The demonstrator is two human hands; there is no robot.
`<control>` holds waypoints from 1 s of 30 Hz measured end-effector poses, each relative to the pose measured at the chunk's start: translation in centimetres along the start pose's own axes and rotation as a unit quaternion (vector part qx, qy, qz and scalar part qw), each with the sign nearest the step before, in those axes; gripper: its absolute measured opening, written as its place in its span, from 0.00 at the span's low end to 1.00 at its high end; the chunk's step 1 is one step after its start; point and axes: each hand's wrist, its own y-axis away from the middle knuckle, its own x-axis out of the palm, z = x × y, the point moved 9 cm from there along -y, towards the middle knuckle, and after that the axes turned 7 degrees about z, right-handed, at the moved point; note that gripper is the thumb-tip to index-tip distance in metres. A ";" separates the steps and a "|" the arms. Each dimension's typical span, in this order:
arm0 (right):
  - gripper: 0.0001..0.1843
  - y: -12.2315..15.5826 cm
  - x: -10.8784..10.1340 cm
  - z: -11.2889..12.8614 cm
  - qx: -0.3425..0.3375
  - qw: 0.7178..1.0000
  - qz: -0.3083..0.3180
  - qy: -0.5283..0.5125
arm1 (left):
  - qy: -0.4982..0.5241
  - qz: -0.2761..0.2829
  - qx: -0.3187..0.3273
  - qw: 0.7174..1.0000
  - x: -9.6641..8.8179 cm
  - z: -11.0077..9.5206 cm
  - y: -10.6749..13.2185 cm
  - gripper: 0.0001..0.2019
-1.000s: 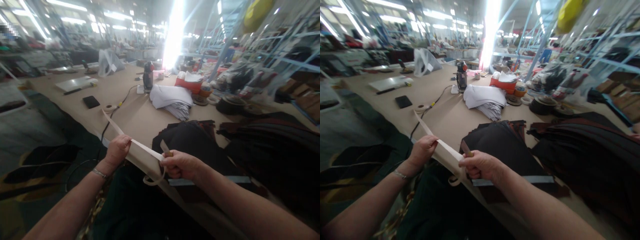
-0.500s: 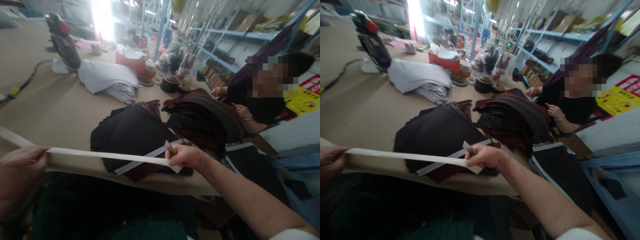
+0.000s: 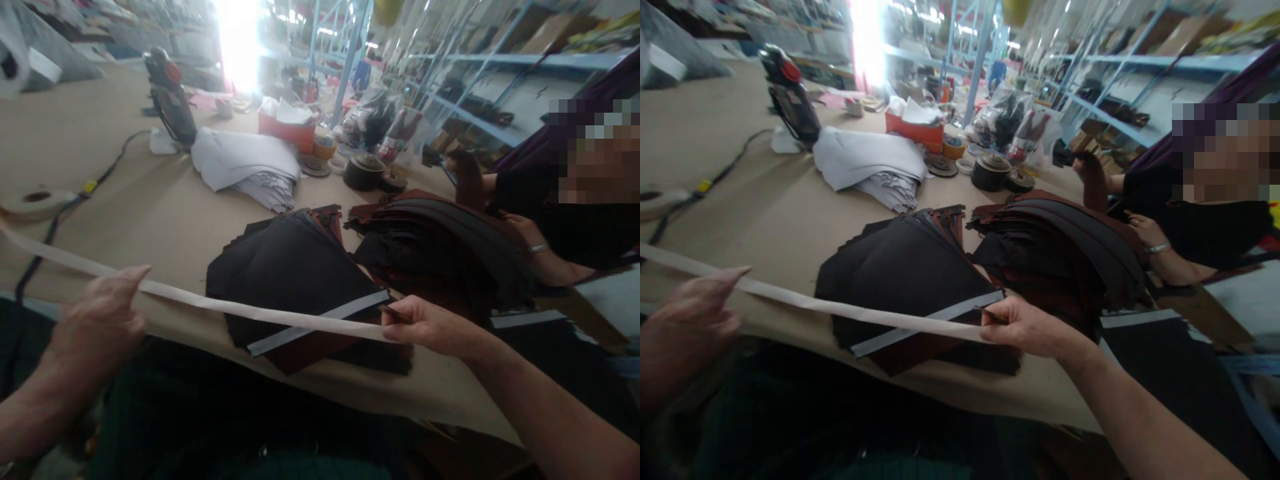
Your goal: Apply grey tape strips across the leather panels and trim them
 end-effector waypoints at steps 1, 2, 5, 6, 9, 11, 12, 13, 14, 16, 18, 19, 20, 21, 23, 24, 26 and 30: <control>0.15 -0.1 0.3 1.3 -0.009 0.999 -0.001 0.047 | 0.051 0.004 0.004 0.999 -0.4 -1.9 0.2 0.25; 0.15 -0.2 0.8 2.7 -0.024 0.995 0.000 0.096 | 0.132 0.015 0.028 0.991 -0.8 -4.2 0.4 0.25; 0.14 -0.8 3.2 7.5 -0.097 0.971 0.036 0.214 | 0.282 0.108 0.137 0.944 -1.1 -12.6 1.2 0.18; 0.13 -1.0 4.0 8.7 -0.125 0.963 0.051 0.231 | 0.356 0.148 0.173 0.906 -1.2 -15.3 1.5 0.17; 0.15 -1.6 5.3 10.8 -0.168 0.953 0.060 0.245 | 0.434 0.307 0.206 0.822 0.2 -21.0 2.6 0.11; 0.16 -2.3 5.4 10.8 -0.163 0.955 0.037 0.243 | 0.429 0.347 0.198 0.810 1.2 -22.2 2.8 0.06; 0.16 -2.7 5.3 10.6 -0.160 0.958 0.031 0.238 | 0.430 0.347 0.190 0.812 1.7 -22.2 2.7 0.06; 0.15 -3.2 5.2 10.4 -0.159 0.960 0.029 0.228 | 0.434 0.344 0.179 0.813 2.1 -22.0 2.5 0.08; 0.13 -3.9 4.9 10.2 -0.160 0.963 0.025 0.215 | 0.444 0.342 0.164 0.812 2.6 -21.6 2.4 0.09; 0.09 -5.7 3.0 9.9 -0.161 0.967 -0.021 0.196 | 0.466 0.347 0.113 0.806 4.0 -20.2 2.3 0.12; 0.10 -7.9 -0.9 9.6 -0.140 0.956 -0.132 0.220 | 0.473 0.345 0.043 0.810 5.3 -18.1 2.1 0.14; 0.10 -9.0 -3.1 9.2 -0.114 0.942 -0.192 0.251 | 0.468 0.337 0.011 0.817 5.9 -16.9 2.0 0.15; 0.12 -10.1 -5.1 8.8 -0.076 0.924 -0.240 0.288 | 0.461 0.322 -0.016 0.827 6.2 -15.6 1.8 0.16; 0.13 -11.1 -6.7 8.2 -0.037 0.908 -0.269 0.319 | 0.452 0.305 -0.035 0.837 6.5 -14.5 1.7 0.17; 0.17 -12.9 -8.8 7.3 0.014 0.891 -0.293 0.347 | 0.445 0.279 -0.052 0.850 7.0 -12.9 1.6 0.17; 0.19 -13.5 -9.3 6.9 0.029 0.888 -0.296 0.351 | 0.446 0.269 -0.051 0.852 7.1 -12.4 1.6 0.17; 0.22 -14.0 -9.7 6.4 0.049 0.884 -0.303 0.354 | 0.455 0.259 -0.043 0.851 7.4 -12.1 1.7 0.16; 0.22 -13.6 -9.7 6.1 0.079 0.874 -0.307 0.369 | 0.453 0.261 -0.010 0.853 7.4 -12.6 1.8 0.16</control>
